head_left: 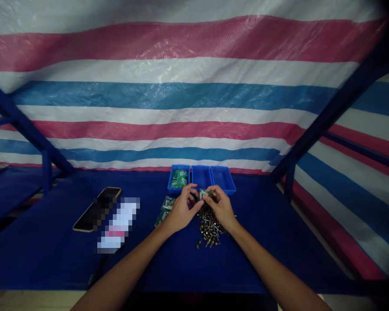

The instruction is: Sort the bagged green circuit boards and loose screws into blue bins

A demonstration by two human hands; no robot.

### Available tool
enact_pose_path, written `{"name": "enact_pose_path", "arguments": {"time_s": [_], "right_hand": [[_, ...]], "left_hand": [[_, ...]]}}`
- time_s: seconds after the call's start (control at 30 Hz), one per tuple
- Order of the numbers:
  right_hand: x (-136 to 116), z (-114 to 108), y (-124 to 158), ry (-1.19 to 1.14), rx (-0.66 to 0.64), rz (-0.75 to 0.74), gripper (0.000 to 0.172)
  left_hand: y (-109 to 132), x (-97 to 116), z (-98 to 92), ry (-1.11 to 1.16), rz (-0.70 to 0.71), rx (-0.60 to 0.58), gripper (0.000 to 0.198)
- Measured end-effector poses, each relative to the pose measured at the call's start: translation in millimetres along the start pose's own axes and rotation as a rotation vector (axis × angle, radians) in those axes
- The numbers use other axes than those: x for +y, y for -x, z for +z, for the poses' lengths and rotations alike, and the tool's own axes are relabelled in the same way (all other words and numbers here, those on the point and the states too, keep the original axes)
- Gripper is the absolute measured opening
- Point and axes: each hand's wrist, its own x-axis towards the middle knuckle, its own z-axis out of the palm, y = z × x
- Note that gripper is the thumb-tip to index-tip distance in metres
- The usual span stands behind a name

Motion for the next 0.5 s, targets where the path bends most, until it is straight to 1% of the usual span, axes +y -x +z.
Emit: {"name": "enact_pose_path", "arguments": {"time_s": [0.03,0.13,0.23,0.37,0.5], "right_hand": [[-1,0,0,-0.006,0.002,0.001,0.033],[-3,0,0,-0.013,0.002,0.013,0.036],[-4,0,1,0.001,0.012,0.022,0.035],[-4,1,1,0.020,0.036,0.016,0.034],[-2,0,0,0.035,0.035,0.019,0.034]], "left_hand": [[-1,-2,2.2,0.026,-0.034,-0.001,0.050],[-3,-8,5.3,0.051,-0.099,-0.023,0.026],[-5,-10,3.8,0.083,-0.122,-0.043,0.027],[-6,-11,0.1,0.071,-0.126,-0.032,0.027],[-6,-13,0.3,0.055,-0.119,-0.026,0.027]]}}
